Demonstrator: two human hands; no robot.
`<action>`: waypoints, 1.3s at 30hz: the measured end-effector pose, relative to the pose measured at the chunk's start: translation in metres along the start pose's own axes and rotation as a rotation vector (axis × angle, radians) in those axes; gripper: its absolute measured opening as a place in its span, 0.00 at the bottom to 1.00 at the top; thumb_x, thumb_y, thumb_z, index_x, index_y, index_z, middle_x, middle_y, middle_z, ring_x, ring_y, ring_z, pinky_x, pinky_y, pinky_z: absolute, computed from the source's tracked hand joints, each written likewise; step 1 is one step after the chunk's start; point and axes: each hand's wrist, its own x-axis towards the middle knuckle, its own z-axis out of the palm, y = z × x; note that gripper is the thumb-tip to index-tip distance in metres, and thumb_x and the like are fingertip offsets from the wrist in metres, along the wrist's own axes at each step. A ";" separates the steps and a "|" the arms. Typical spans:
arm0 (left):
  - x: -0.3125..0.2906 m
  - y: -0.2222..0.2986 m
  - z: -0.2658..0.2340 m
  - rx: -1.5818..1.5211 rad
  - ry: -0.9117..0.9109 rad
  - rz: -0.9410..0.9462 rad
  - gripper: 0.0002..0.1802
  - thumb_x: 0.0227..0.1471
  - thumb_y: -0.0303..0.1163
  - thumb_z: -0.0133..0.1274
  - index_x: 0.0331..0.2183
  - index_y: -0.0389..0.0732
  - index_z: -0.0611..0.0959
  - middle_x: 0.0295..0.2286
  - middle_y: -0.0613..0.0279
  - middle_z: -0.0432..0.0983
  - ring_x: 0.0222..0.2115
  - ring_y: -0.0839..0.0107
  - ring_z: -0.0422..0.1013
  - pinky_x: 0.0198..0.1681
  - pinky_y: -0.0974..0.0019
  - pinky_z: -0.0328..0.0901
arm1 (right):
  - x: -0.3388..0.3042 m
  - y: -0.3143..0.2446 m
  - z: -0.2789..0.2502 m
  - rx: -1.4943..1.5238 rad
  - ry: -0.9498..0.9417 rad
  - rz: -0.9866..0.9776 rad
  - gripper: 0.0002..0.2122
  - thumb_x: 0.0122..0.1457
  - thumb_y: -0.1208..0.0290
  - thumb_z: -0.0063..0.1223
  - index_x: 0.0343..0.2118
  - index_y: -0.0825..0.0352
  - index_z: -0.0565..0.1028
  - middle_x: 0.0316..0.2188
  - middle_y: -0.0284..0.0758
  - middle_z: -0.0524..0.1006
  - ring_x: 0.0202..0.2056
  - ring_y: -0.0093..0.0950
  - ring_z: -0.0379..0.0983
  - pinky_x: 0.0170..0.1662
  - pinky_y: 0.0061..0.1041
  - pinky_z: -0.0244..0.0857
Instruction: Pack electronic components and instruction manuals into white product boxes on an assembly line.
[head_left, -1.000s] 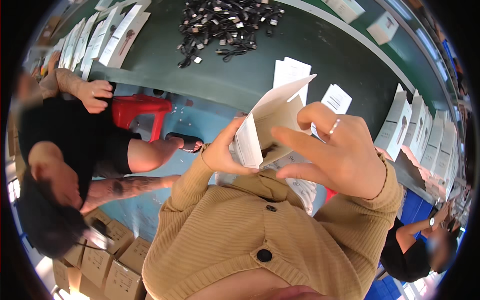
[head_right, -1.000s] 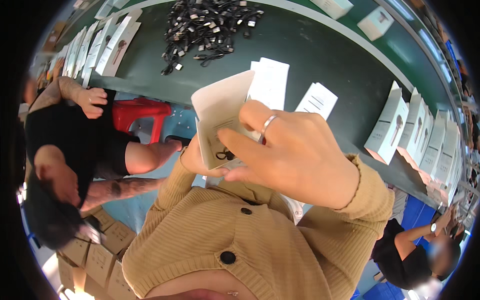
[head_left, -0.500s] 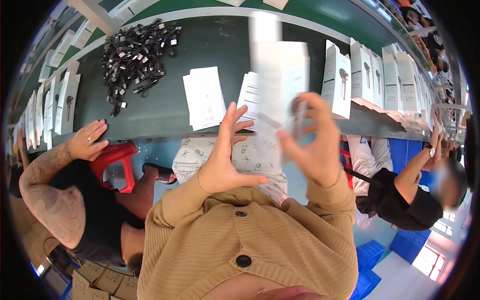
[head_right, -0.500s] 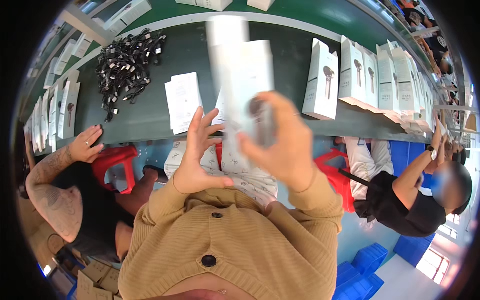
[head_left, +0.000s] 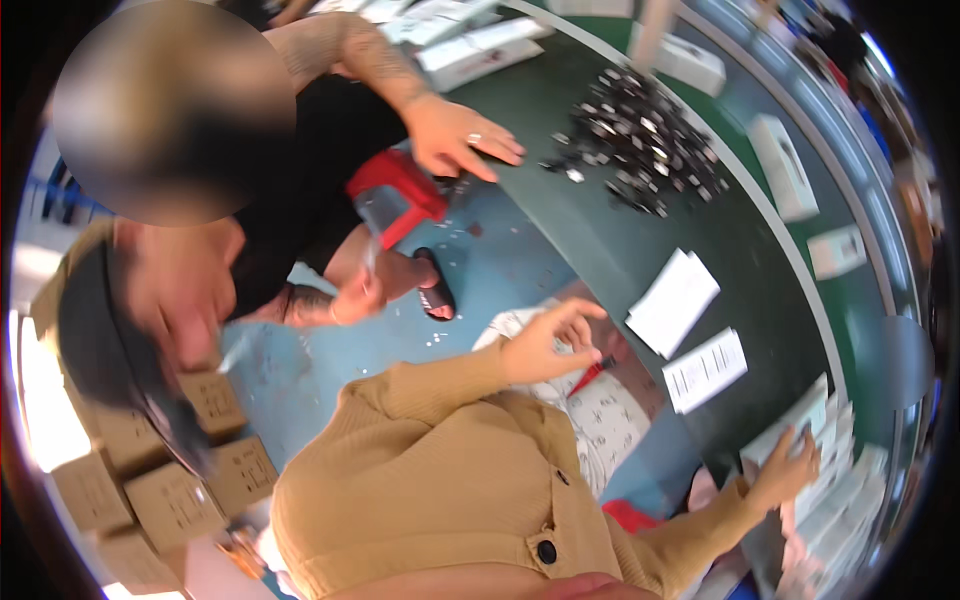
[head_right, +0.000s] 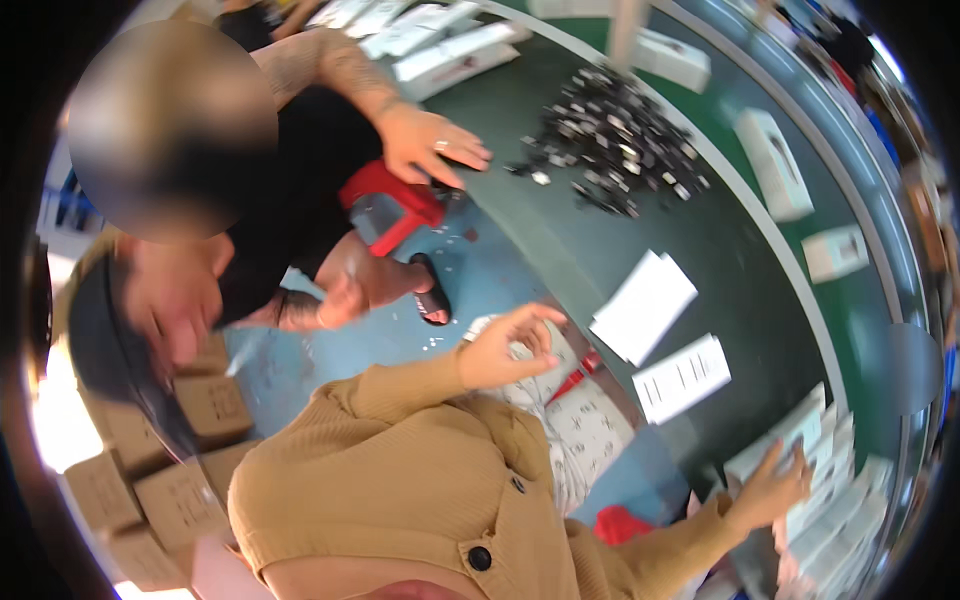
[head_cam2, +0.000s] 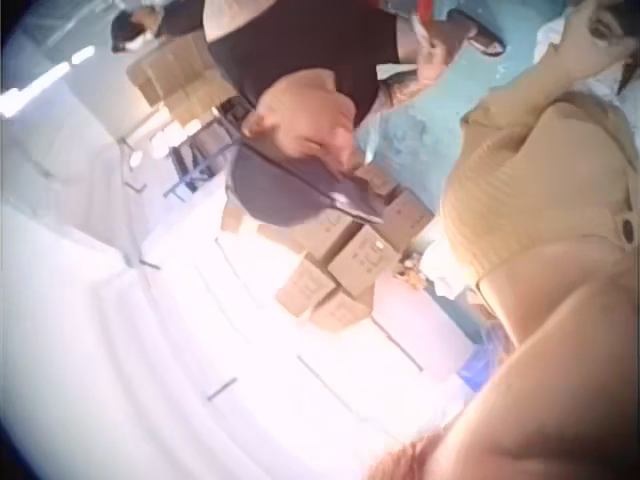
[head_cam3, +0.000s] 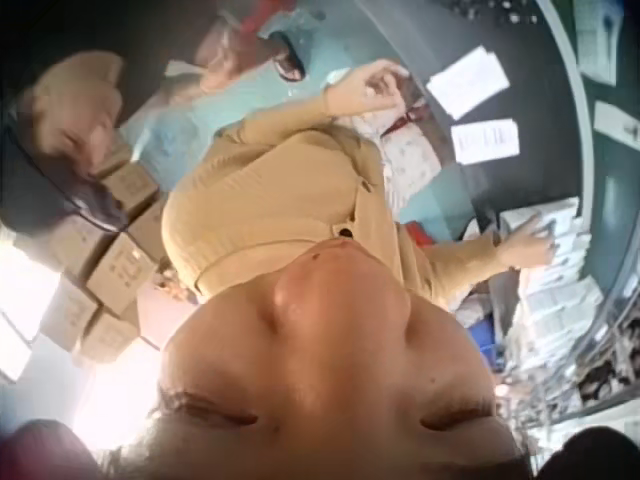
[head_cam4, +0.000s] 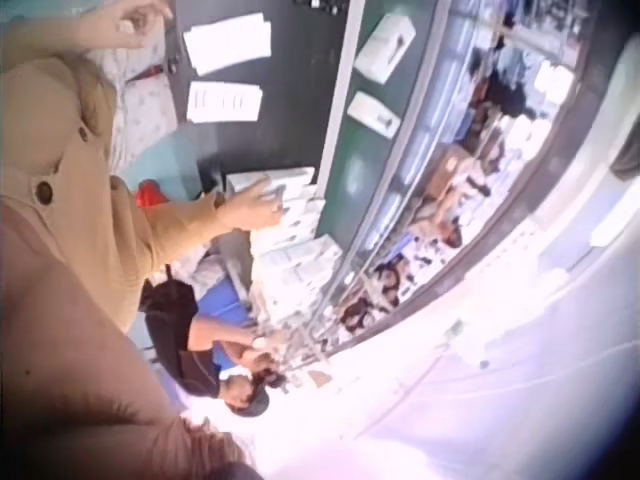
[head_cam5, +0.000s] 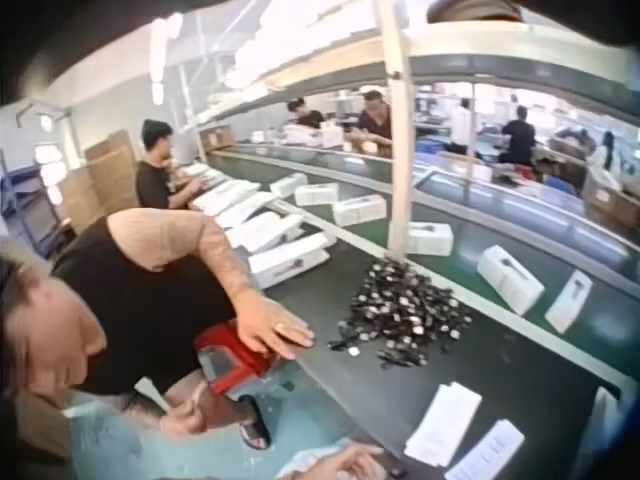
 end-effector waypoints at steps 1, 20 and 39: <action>-0.003 0.002 0.000 -0.018 0.038 -0.006 0.26 0.47 0.28 0.59 0.48 0.39 0.70 0.25 0.71 0.68 0.25 0.83 0.65 0.31 0.76 0.61 | 0.001 -0.008 -0.006 -0.034 0.008 0.036 0.17 0.56 0.57 0.54 0.42 0.64 0.78 0.41 0.48 0.74 0.45 0.47 0.68 0.47 0.42 0.63; -0.019 0.006 -0.029 -0.019 0.114 0.051 0.20 0.49 0.28 0.58 0.44 0.38 0.72 0.16 0.77 0.54 0.19 0.87 0.53 0.24 0.78 0.51 | -0.024 -0.277 -0.037 0.821 -0.147 -0.744 0.29 0.51 0.63 0.57 0.54 0.70 0.64 0.55 0.50 0.61 0.56 0.47 0.58 0.58 0.50 0.49; 0.020 -0.020 -0.093 0.054 0.761 0.143 0.27 0.50 0.26 0.56 0.49 0.38 0.63 0.31 0.61 0.67 0.30 0.77 0.66 0.32 0.72 0.66 | -0.047 -0.368 -0.018 0.525 -0.170 -0.678 0.18 0.48 0.64 0.61 0.39 0.69 0.72 0.47 0.44 0.71 0.53 0.39 0.65 0.54 0.45 0.58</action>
